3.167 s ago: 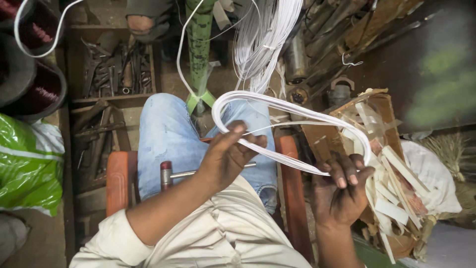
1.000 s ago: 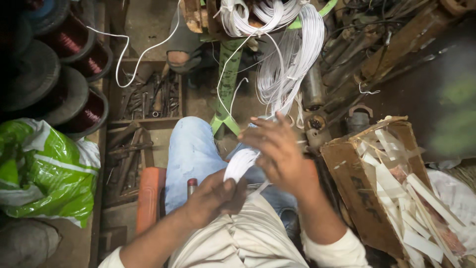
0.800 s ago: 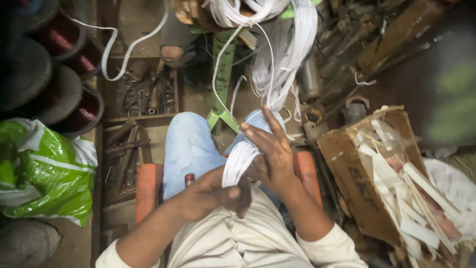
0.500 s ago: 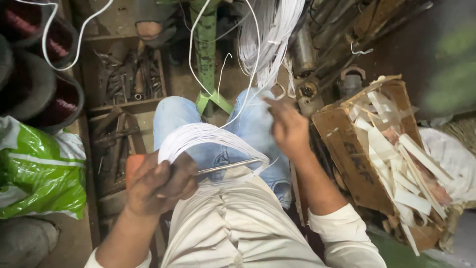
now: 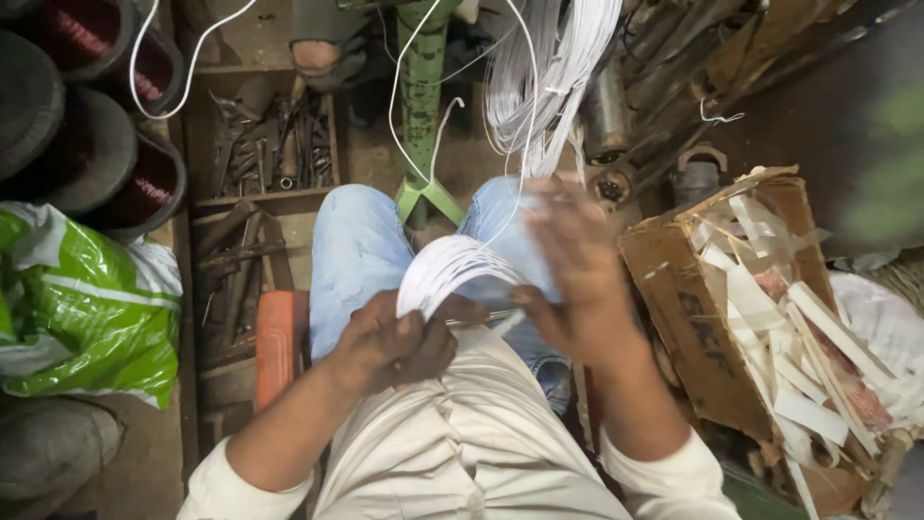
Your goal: The person winds white wire onto a cylindrical core using a hammer to tap the layers into place. They repeatedly pull wire from a spool, wrap it around the core, and compact it with the hammer, occasionally using a wooden stick to adjust the winding.
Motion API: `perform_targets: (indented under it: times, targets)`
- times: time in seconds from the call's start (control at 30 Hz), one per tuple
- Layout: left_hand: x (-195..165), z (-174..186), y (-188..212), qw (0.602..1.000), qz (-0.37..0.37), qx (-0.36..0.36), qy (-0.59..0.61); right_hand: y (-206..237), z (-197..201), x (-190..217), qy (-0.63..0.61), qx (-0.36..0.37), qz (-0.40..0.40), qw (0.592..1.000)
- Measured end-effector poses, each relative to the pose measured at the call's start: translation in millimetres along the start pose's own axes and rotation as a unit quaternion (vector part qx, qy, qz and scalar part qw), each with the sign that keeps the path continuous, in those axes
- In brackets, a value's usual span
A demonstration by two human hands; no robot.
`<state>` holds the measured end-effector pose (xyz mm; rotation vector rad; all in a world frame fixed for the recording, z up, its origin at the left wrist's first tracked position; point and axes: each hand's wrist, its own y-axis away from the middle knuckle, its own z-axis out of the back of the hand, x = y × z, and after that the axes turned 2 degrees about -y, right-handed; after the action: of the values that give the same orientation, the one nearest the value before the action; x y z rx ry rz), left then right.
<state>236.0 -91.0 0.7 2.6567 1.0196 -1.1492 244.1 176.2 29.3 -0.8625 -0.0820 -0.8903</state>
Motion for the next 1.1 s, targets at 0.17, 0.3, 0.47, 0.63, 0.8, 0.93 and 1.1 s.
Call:
perform_targets:
  times: [0.17,0.3,0.47,0.63,0.8,0.93,1.1]
  targets:
    - [-20,-10,-8,0.999,-0.019,0.04,0.015,-42,-36,37,-0.019,-0.019,-0.081,0.996]
    - [-51,-1,2,0.977,-0.017,0.006,-0.211,-54,-46,47,-0.039,-0.06,-0.146,0.987]
    - [-56,8,6,0.983,0.045,-0.058,-0.168,-67,-51,35,-0.023,-0.075,-0.046,0.996]
    - [-45,10,-1,0.997,0.022,-0.02,-0.078,-62,-66,30,-0.306,0.023,-0.148,0.94]
    - [-55,14,-7,0.979,0.023,-0.08,-0.184,-54,-75,25,-0.176,-0.022,-0.176,0.968]
    - [-57,14,-11,0.821,-0.075,-0.133,-0.55,-50,-68,23,-0.158,-0.049,-0.169,0.972]
    - [-51,9,-22,0.943,0.145,-0.12,-0.276,-58,-47,34,-0.082,-0.049,-0.248,0.964]
